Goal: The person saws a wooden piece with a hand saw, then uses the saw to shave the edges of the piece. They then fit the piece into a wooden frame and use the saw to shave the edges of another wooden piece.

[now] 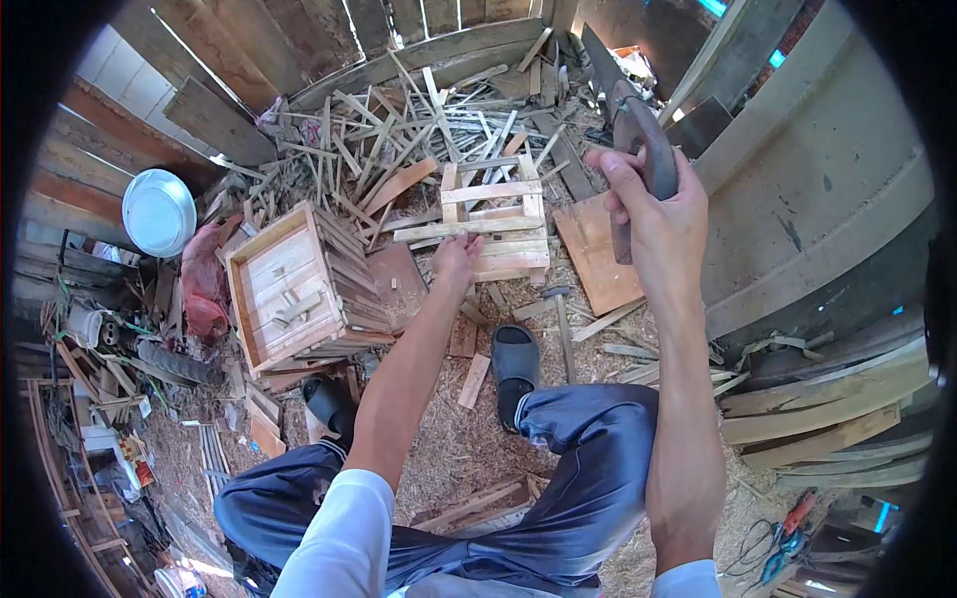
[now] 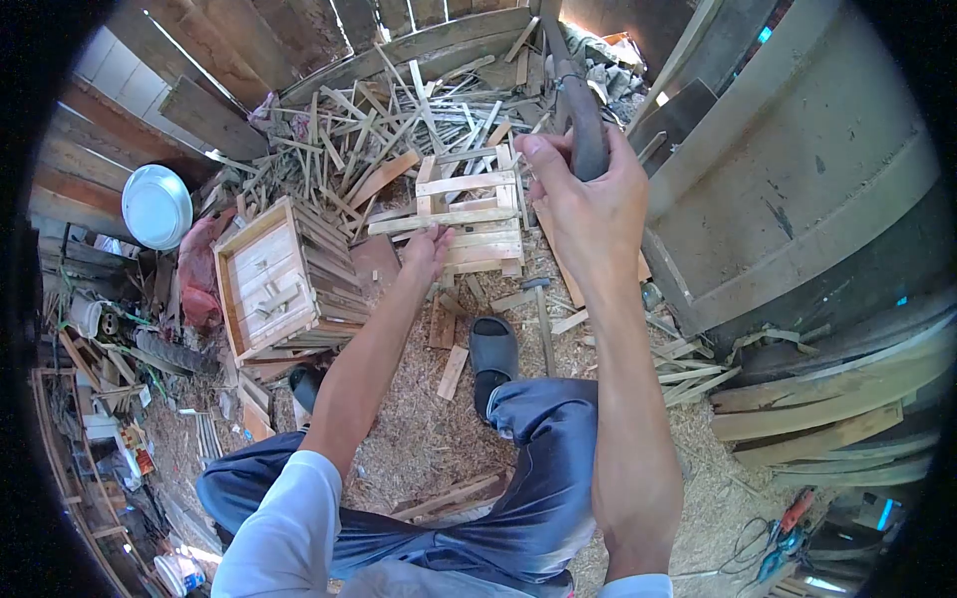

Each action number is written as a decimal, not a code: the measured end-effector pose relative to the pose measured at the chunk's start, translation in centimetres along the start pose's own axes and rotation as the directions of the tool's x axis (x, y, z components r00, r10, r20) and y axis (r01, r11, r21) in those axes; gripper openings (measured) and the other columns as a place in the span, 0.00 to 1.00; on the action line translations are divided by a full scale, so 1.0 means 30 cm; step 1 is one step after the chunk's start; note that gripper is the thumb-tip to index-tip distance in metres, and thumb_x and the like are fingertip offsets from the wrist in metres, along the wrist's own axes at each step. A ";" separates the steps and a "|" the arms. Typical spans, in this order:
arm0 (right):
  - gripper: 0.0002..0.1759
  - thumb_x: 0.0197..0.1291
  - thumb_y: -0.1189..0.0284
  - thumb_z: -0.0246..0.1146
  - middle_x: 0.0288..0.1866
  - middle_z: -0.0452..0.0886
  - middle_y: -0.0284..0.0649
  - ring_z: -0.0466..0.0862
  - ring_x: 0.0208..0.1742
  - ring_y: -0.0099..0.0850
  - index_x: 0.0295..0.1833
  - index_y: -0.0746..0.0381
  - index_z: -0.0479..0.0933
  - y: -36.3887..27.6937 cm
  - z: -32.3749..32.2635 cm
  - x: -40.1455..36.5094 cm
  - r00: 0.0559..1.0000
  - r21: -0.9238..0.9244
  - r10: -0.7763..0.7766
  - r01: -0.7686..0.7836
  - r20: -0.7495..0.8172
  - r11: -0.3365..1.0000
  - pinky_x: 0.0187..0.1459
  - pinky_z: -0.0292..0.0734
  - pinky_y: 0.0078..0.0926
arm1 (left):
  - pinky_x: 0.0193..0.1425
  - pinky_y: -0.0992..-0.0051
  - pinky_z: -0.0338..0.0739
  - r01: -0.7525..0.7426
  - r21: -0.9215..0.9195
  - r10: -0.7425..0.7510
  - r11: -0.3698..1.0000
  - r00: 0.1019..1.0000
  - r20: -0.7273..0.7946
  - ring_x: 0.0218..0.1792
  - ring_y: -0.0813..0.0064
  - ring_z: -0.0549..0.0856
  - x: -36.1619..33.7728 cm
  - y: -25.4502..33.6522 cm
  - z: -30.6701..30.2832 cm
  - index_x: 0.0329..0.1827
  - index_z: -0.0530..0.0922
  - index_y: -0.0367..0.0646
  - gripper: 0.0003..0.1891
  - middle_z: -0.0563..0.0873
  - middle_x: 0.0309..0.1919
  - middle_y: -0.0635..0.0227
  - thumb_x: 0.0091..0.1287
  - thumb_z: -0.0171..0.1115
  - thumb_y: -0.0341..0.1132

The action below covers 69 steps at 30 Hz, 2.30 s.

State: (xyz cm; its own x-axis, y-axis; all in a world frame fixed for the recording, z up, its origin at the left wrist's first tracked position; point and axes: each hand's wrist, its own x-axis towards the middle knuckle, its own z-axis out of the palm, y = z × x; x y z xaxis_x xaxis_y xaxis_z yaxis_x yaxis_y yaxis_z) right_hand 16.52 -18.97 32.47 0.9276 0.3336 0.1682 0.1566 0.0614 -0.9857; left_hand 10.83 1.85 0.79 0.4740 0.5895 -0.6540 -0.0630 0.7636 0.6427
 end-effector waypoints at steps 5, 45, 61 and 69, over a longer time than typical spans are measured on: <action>0.13 0.60 0.73 0.67 0.36 0.86 0.40 0.78 0.26 0.19 0.45 0.69 0.74 -0.016 0.014 -0.013 1.000 -0.029 -0.007 0.008 0.008 1.000 0.29 0.73 0.18 | 0.22 0.77 0.72 0.023 0.134 -0.016 0.991 0.999 -0.049 0.28 0.74 0.85 0.015 -0.013 -0.013 0.41 0.77 0.38 0.06 0.84 0.31 0.65 0.71 0.59 0.32; 0.14 0.55 0.69 0.72 0.23 0.77 0.32 0.74 0.21 0.18 0.38 0.65 0.75 0.002 0.057 -0.003 1.000 -0.079 -0.012 0.014 0.018 0.997 0.24 0.68 0.18 | 0.56 0.64 0.76 -0.562 0.816 0.099 -0.137 0.812 0.576 0.53 0.56 0.84 -0.108 0.392 -0.062 0.60 0.77 0.39 0.29 0.84 0.53 0.50 0.62 0.67 0.51; 0.18 0.57 0.72 0.70 0.43 0.86 0.41 0.85 0.44 0.28 0.48 0.67 0.73 -0.051 0.431 -0.187 0.839 -0.157 -0.057 0.167 0.541 0.973 0.49 0.78 0.29 | 0.49 0.61 0.77 -0.810 0.451 0.065 -0.376 0.462 0.885 0.44 0.55 0.83 -0.949 1.071 -0.329 0.51 0.79 0.41 0.17 0.84 0.41 0.59 0.57 0.67 0.26; 0.18 0.52 0.73 0.73 0.40 0.84 0.37 0.82 0.42 0.26 0.46 0.67 0.75 -0.080 0.550 -0.307 0.547 -0.269 0.146 0.152 0.824 0.951 0.47 0.76 0.27 | 0.60 0.59 0.71 -0.700 0.406 0.293 -0.588 0.284 0.913 0.50 0.58 0.81 -1.075 1.118 -0.373 0.52 0.78 0.45 0.22 0.84 0.42 0.63 0.51 0.67 0.21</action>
State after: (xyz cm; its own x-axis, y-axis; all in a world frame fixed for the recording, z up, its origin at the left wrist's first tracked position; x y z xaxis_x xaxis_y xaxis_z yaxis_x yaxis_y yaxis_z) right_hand 2.00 -6.66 33.37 0.2506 0.9669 -0.0480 0.3814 -0.1442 -0.9131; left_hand -16.42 11.38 38.97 0.9178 0.1509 0.3673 0.0623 -0.9682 0.2422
